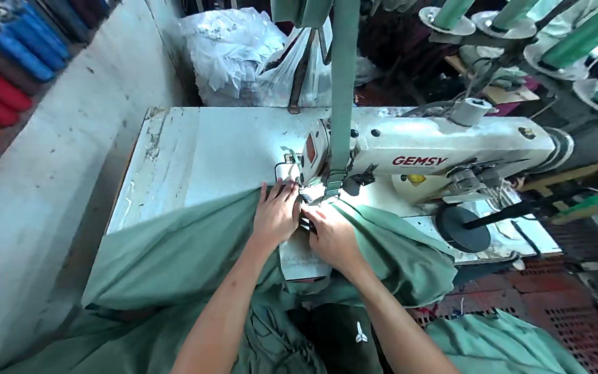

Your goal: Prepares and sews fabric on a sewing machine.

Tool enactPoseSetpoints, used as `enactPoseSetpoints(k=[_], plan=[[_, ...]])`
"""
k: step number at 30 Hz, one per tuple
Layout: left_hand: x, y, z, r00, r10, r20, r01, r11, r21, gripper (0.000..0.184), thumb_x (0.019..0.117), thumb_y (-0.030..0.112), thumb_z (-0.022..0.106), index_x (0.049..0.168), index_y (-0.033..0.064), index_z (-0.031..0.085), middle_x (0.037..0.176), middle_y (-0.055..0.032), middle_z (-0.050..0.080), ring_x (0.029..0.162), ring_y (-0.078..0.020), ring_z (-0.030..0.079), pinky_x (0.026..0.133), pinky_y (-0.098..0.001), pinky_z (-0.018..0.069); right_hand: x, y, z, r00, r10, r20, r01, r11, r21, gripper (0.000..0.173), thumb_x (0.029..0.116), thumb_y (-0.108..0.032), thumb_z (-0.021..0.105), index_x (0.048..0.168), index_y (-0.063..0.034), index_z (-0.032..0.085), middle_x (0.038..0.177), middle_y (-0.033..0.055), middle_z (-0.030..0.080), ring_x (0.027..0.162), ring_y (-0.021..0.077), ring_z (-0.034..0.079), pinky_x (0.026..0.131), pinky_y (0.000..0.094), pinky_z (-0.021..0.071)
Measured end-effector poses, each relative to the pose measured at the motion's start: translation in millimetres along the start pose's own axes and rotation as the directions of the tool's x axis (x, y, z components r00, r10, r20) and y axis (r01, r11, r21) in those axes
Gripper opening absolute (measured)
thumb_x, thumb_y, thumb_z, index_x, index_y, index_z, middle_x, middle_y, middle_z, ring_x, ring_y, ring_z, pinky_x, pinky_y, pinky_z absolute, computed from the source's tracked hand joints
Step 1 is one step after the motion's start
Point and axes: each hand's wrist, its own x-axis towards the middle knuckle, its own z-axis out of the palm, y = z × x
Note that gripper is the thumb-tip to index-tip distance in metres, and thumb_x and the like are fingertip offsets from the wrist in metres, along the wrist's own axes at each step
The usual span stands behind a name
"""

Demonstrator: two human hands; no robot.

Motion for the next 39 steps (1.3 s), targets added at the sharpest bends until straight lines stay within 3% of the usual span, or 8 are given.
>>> enactPoseSetpoints(k=[3,6,9,16,26,30,33,39], plan=[[9,-5,-2,0.994,-0.006,-0.106,0.001,0.999,-0.048,0.043,0.1079,0.033,0.042,0.141,0.014,0.062,0.161,-0.0037,0.045,0.154,-0.0278,0.03,0.125,-0.0621,0.0124,4,-2,-8,0.997,0.037,0.071,-0.039,0.999,0.029,0.038,0.0946,-0.014,0.054,0.129,-0.0159,0.07,0.12,0.009,0.073,0.112,0.0297,0.069,0.088,0.0519,0.0559],[-3,18,-19,0.929,-0.207,-0.307,0.108,0.945,-0.31,0.035,0.1048,0.018,0.05,0.133,0.0039,0.065,0.145,-0.0158,0.057,0.139,-0.0327,0.049,0.116,-0.0525,0.0374,8,-2,-4,0.998,0.061,0.02,-0.062,0.997,0.034,0.033,0.0926,-0.016,0.058,0.122,-0.0153,0.073,0.115,0.0099,0.073,0.105,0.0304,0.071,0.081,0.0534,0.0573],[-24,43,-25,0.91,-0.38,-0.163,0.138,0.651,-0.746,0.03,0.1071,0.011,0.044,0.131,0.0006,0.057,0.118,-0.0123,0.067,0.104,-0.0196,0.068,0.092,-0.0388,0.0574,7,3,7,0.993,0.053,-0.107,-0.046,0.997,0.067,0.028,0.0887,-0.016,0.064,0.115,-0.0164,0.076,0.107,0.0102,0.075,0.092,0.0327,0.073,0.068,0.0559,0.0572],[-57,35,4,0.947,-0.135,-0.293,0.06,0.966,-0.251,0.033,0.1037,0.02,0.05,0.123,0.0049,0.071,0.123,-0.0164,0.068,0.119,-0.0331,0.063,0.103,-0.0436,0.0512,-2,36,14,0.967,-0.101,-0.234,0.117,0.992,0.054,0.034,0.0864,-0.012,0.066,0.116,-0.0219,0.078,0.097,0.0078,0.076,0.077,0.0297,0.073,0.059,0.0522,0.0564],[-43,43,0,0.979,-0.138,-0.149,0.141,0.99,0.006,0.039,0.1038,0.027,0.046,0.137,0.0243,0.066,0.135,-0.0068,0.063,0.124,-0.0274,0.058,0.103,-0.0518,0.0421,4,26,15,0.974,-0.133,-0.186,0.113,0.987,-0.114,0.042,0.0859,-0.011,0.064,0.124,-0.0245,0.076,0.097,0.0071,0.077,0.072,0.0298,0.073,0.055,0.0502,0.0547],[-22,33,-2,0.976,-0.165,-0.139,0.157,0.986,-0.062,0.037,0.0985,0.02,0.055,0.132,0.0221,0.069,0.141,-0.0024,0.06,0.128,-0.0246,0.056,0.103,-0.0553,0.0404,22,3,-16,0.974,0.093,0.209,-0.105,0.993,0.049,0.034,0.0999,-0.021,0.054,0.127,-0.0117,0.071,0.119,0.0144,0.073,0.113,0.0345,0.068,0.092,0.0594,0.0524],[-5,19,-5,0.984,-0.141,-0.108,0.131,0.986,-0.099,0.037,0.0998,0.025,0.057,0.135,0.0242,0.067,0.145,-0.0015,0.056,0.133,-0.0247,0.051,0.107,-0.0552,0.0377,26,-5,-22,0.945,0.16,0.286,-0.187,0.98,0.069,0.038,0.1054,-0.027,0.046,0.132,-0.011,0.068,0.127,0.0156,0.069,0.125,0.032,0.062,0.104,0.0537,0.0481],[-27,17,-6,0.996,-0.043,-0.079,0.043,0.999,-0.003,0.053,0.0894,0.029,0.065,0.143,0.0271,0.061,0.151,-0.0059,0.049,0.135,-0.0303,0.048,0.108,-0.0576,0.0362,6,2,16,0.982,-0.001,-0.187,-0.02,0.994,-0.111,0.034,0.0874,-0.019,0.064,0.119,-0.0173,0.076,0.111,0.0212,0.07,0.095,0.0382,0.071,0.066,0.0509,0.0579]])
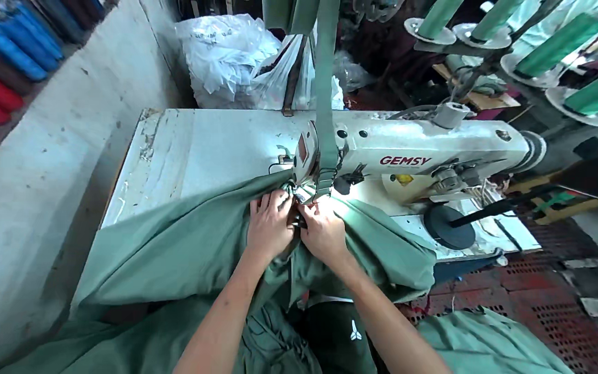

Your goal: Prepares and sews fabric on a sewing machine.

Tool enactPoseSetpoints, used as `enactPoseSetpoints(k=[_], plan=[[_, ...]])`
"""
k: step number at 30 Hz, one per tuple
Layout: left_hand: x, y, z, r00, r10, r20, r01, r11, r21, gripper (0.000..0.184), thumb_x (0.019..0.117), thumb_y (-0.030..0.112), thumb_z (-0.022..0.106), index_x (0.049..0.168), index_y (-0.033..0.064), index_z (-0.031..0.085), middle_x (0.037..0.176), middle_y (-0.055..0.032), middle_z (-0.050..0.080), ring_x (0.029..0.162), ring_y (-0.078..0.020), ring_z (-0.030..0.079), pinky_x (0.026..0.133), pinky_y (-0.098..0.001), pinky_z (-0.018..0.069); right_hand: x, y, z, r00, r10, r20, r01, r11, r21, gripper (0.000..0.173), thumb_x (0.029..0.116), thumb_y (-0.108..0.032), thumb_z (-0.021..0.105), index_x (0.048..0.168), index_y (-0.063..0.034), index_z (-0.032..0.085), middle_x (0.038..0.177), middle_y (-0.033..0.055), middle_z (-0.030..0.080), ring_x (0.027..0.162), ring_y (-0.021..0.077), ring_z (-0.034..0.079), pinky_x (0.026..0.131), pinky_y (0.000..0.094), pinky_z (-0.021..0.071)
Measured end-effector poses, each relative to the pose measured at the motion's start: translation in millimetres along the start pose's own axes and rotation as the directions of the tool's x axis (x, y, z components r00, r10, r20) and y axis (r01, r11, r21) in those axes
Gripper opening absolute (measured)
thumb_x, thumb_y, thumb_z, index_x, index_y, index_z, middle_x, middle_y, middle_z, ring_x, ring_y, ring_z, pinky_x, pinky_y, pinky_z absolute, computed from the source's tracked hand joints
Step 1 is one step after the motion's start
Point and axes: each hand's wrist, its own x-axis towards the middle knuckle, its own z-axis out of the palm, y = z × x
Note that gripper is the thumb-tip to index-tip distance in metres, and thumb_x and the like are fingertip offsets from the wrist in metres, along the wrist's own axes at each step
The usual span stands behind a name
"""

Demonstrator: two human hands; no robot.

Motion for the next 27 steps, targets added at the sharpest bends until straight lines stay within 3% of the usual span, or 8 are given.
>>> enactPoseSetpoints(k=[4,9,12,16,19,21,24,27], plan=[[-26,16,-11,0.992,-0.01,0.128,0.009,1.0,0.003,0.04,0.1054,0.039,0.041,0.133,0.0268,0.067,0.16,-0.0058,0.043,0.144,-0.0324,0.041,0.116,-0.0607,0.0266,5,25,5,0.988,-0.153,-0.033,0.155,0.986,0.062,0.039,0.0848,-0.02,0.064,0.121,-0.0197,0.076,0.103,0.018,0.072,0.089,0.036,0.072,0.067,0.0524,0.0571],[-23,22,-17,0.987,-0.014,0.159,0.012,1.0,0.013,0.042,0.1079,0.039,0.035,0.133,0.0269,0.066,0.161,-0.0074,0.042,0.147,-0.0352,0.037,0.115,-0.0642,0.0244,30,47,-13,0.967,-0.184,0.175,0.145,0.966,0.212,0.028,0.0913,-0.027,0.063,0.114,-0.018,0.078,0.127,0.0184,0.069,0.117,0.0378,0.066,0.097,0.0592,0.0515],[-22,20,-14,0.994,-0.016,0.107,0.015,1.0,0.008,0.04,0.1062,0.04,0.04,0.134,0.028,0.066,0.157,-0.0093,0.046,0.144,-0.0366,0.041,0.113,-0.0654,0.0266,9,29,-38,0.968,-0.045,0.246,-0.013,0.974,0.228,0.032,0.0917,-0.025,0.067,0.122,-0.0243,0.076,0.138,0.0143,0.064,0.116,0.036,0.066,0.09,0.0581,0.0558],[-22,23,-15,0.99,-0.055,0.132,0.054,0.998,0.011,0.041,0.107,0.041,0.037,0.134,0.0291,0.066,0.159,-0.0067,0.044,0.146,-0.0341,0.038,0.115,-0.0645,0.0233,-61,5,-49,0.974,0.089,0.211,-0.152,0.94,0.304,0.035,0.0914,-0.024,0.068,0.126,-0.02,0.075,0.111,0.0117,0.07,0.084,0.0274,0.072,0.07,0.0503,0.0607],[-23,23,-10,0.995,-0.054,0.078,0.053,0.998,0.018,0.04,0.1059,0.041,0.039,0.131,0.0309,0.069,0.156,-0.007,0.048,0.143,-0.0347,0.043,0.113,-0.0654,0.0265,-79,30,-41,0.973,0.215,0.083,-0.228,0.951,0.209,0.035,0.0898,-0.024,0.069,0.124,-0.0183,0.075,0.106,0.013,0.07,0.075,0.0298,0.071,0.06,0.0527,0.0591],[-22,26,-10,0.992,-0.077,0.101,0.075,0.997,0.023,0.04,0.1055,0.042,0.04,0.133,0.0332,0.068,0.157,-0.0069,0.046,0.144,-0.0352,0.041,0.113,-0.0668,0.0252,-67,52,-46,0.954,0.268,0.132,-0.287,0.946,0.151,0.039,0.0912,-0.019,0.068,0.13,-0.0176,0.072,0.115,0.0157,0.07,0.082,0.0352,0.072,0.065,0.0573,0.0587],[-20,32,-10,0.989,-0.098,0.109,0.092,0.994,0.056,0.041,0.1056,0.042,0.039,0.134,0.0338,0.066,0.158,-0.0058,0.046,0.146,-0.0336,0.039,0.112,-0.0665,0.0245,-32,53,-76,0.862,0.274,0.427,-0.33,0.942,0.06,0.045,0.0985,-0.014,0.056,0.144,-0.0173,0.059,0.138,0.0139,0.061,0.104,0.0381,0.07,0.083,0.0606,0.0563],[-22,29,-8,0.995,-0.073,0.067,0.069,0.996,0.062,0.04,0.1059,0.041,0.04,0.132,0.0323,0.068,0.156,-0.0053,0.049,0.144,-0.0331,0.042,0.111,-0.0663,0.0267,-17,19,-88,0.863,0.16,0.48,-0.278,0.943,0.185,0.048,0.0972,-0.014,0.055,0.145,-0.0177,0.059,0.139,0.0126,0.062,0.111,0.0361,0.068,0.089,0.0599,0.0554]])
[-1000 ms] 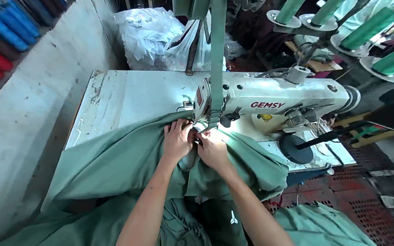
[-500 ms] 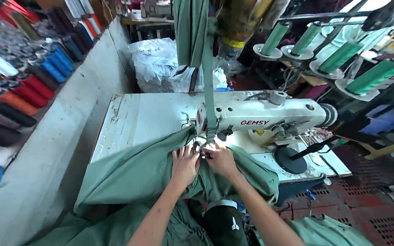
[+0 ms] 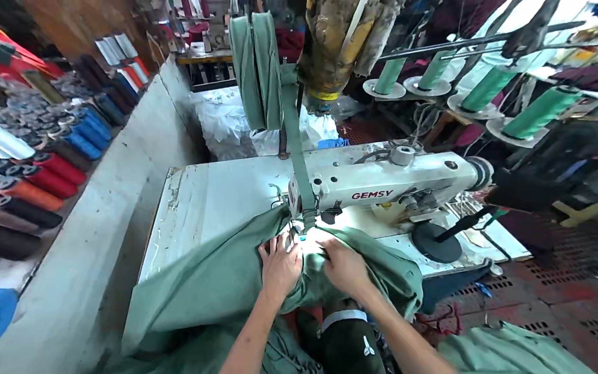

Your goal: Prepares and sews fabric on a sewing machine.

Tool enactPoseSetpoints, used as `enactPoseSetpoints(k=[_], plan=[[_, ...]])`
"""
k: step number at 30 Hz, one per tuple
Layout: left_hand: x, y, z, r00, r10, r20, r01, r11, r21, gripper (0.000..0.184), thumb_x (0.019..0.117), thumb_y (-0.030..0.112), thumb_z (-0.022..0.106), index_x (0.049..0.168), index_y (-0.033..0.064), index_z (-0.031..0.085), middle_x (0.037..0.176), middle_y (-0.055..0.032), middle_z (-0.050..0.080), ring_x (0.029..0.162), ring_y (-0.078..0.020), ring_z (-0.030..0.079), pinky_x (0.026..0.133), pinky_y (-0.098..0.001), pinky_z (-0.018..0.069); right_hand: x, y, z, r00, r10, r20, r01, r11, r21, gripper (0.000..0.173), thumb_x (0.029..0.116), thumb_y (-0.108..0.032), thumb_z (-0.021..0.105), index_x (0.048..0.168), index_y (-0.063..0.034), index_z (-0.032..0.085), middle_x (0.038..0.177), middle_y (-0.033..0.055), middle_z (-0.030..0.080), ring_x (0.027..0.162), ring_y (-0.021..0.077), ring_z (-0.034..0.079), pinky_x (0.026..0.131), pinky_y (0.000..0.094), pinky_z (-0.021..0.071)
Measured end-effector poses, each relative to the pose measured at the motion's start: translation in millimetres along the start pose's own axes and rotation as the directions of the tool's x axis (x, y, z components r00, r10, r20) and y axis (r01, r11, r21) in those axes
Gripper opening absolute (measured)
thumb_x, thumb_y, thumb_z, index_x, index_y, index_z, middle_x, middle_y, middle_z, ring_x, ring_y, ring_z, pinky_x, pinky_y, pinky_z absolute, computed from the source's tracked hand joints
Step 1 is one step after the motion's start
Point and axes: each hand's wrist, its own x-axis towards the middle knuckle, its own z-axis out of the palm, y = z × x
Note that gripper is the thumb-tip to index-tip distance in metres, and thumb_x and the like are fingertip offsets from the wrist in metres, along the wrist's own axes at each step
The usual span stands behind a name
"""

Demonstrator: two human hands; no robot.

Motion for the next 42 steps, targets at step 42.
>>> enactPoseSetpoints(k=[42], plan=[[12,22,-5,0.971,-0.237,-0.03,0.235,0.971,-0.045,0.04,0.1003,0.027,0.054,0.138,0.0179,0.064,0.143,-0.013,0.059,0.131,-0.0384,0.053,0.103,-0.0639,0.0366,59,32,61,0.802,-0.487,-0.345,0.461,0.873,-0.16,0.036,0.0876,-0.014,0.066,0.123,-0.0162,0.073,0.105,0.0106,0.076,0.084,0.0318,0.075,0.066,0.0538,0.0597]])
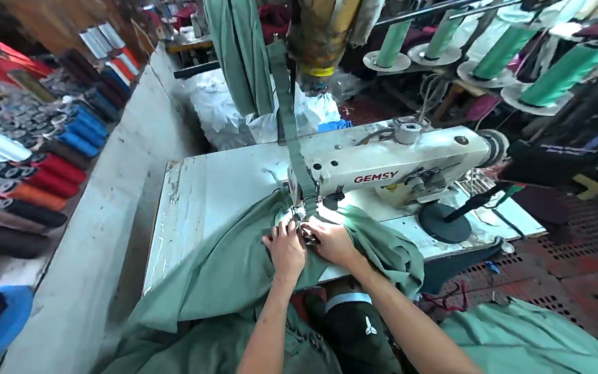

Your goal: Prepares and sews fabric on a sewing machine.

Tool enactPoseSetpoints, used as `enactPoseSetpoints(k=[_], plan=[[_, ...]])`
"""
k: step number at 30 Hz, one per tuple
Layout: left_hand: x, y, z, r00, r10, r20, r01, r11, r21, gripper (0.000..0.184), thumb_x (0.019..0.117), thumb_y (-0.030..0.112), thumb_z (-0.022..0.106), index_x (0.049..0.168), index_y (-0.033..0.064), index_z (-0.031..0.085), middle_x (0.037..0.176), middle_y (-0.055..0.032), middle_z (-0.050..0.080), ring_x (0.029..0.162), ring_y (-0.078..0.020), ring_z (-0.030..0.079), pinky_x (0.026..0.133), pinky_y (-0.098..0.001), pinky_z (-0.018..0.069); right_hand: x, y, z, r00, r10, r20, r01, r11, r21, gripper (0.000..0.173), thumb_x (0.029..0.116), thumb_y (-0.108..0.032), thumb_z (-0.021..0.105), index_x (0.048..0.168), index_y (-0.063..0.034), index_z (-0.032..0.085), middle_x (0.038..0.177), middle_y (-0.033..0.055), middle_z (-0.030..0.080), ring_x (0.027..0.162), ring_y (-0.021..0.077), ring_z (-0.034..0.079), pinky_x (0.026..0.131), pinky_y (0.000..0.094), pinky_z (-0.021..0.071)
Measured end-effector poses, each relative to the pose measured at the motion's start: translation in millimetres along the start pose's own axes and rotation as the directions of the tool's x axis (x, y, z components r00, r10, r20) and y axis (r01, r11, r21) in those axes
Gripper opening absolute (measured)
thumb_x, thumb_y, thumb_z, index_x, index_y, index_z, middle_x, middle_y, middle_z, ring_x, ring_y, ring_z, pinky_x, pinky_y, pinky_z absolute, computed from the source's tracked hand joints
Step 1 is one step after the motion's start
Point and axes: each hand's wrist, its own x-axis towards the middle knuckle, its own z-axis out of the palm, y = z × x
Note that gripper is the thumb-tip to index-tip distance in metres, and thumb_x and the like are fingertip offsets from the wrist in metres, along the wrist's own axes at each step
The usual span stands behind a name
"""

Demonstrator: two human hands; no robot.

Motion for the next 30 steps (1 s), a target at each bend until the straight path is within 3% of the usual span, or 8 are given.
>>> enactPoseSetpoints(k=[5,10,13,16,19,22,27,30], plan=[[6,-10,6,0.994,0.088,-0.07,-0.088,0.996,0.002,0.036,0.1065,0.031,0.043,0.125,0.0162,0.07,0.13,-0.0083,0.068,0.122,-0.0314,0.061,0.102,-0.0573,0.0401,-6,-6,-1,0.998,0.055,-0.011,-0.055,0.997,-0.046,0.042,0.085,-0.008,0.066,0.123,-0.0237,0.075,0.102,0.0097,0.077,0.08,0.0323,0.074,0.064,0.0534,0.0586],[5,-15,8,0.986,0.162,-0.043,-0.161,0.987,0.025,0.036,0.1035,0.024,0.046,0.131,0.0217,0.069,0.134,-0.012,0.066,0.124,-0.0354,0.06,0.102,-0.0619,0.0392,-4,-8,0,0.998,0.067,-0.001,-0.066,0.994,-0.088,0.049,0.0827,-0.008,0.066,0.128,-0.0232,0.073,0.099,0.0094,0.077,0.078,0.0323,0.074,0.061,0.0531,0.0571],[8,-16,6,0.983,0.18,-0.024,-0.18,0.983,0.024,0.037,0.1032,0.026,0.047,0.133,0.0226,0.069,0.137,-0.0138,0.064,0.127,-0.0377,0.058,0.102,-0.0633,0.0382,1,-9,1,0.997,0.077,-0.02,-0.078,0.992,-0.102,0.044,0.0836,-0.009,0.066,0.126,-0.0196,0.074,0.097,0.0097,0.077,0.077,0.0323,0.074,0.061,0.0531,0.0574],[19,-25,5,0.967,0.239,-0.088,-0.237,0.971,0.04,0.034,0.1016,0.029,0.05,0.127,0.0203,0.071,0.128,-0.0153,0.065,0.121,-0.0391,0.059,0.099,-0.0638,0.0404,8,-14,4,0.995,0.095,-0.035,-0.099,0.985,-0.14,0.031,0.0857,-0.011,0.065,0.115,-0.0127,0.076,0.094,0.0112,0.076,0.078,0.0324,0.074,0.061,0.0531,0.0577],[38,-44,3,0.945,0.31,-0.1,-0.313,0.95,-0.016,0.035,0.1031,0.034,0.049,0.127,0.0245,0.072,0.124,-0.0108,0.067,0.12,-0.0335,0.059,0.102,-0.0593,0.0392,18,-27,0,0.982,0.179,0.052,-0.167,0.97,-0.175,0.025,0.0884,-0.011,0.063,0.11,-0.0052,0.074,0.097,0.0167,0.074,0.083,0.0364,0.074,0.065,0.0566,0.0569],[58,-62,-1,0.917,0.398,-0.032,-0.399,0.912,-0.092,0.037,0.1063,0.038,0.044,0.126,0.0255,0.072,0.127,-0.0091,0.066,0.124,-0.0299,0.057,0.107,-0.0556,0.037,23,-41,-4,0.949,0.271,0.16,-0.233,0.947,-0.221,0.028,0.0935,-0.012,0.059,0.118,-0.0033,0.071,0.107,0.02,0.073,0.093,0.0382,0.073,0.074,0.0579,0.0564],[98,-80,-2,0.842,0.539,-0.036,-0.539,0.833,-0.129,0.034,0.1053,0.043,0.048,0.114,0.0262,0.076,0.121,-0.0063,0.067,0.12,-0.027,0.059,0.1,-0.0529,0.0463,35,-58,-9,0.852,0.408,0.329,-0.335,0.907,-0.257,0.045,0.0981,-0.014,0.054,0.142,-0.006,0.058,0.129,0.0214,0.066,0.11,0.0399,0.069,0.086,0.0602,0.0551],[100,-79,-6,0.864,0.502,-0.043,-0.504,0.861,-0.068,0.032,0.1051,0.043,0.049,0.114,0.0293,0.076,0.125,-0.0047,0.066,0.123,-0.027,0.058,0.102,-0.0545,0.0446,38,-64,-10,0.831,0.434,0.347,-0.358,0.896,-0.261,0.047,0.098,-0.015,0.055,0.144,-0.0072,0.057,0.132,0.0205,0.065,0.112,0.0392,0.068,0.088,0.0596,0.0549]])
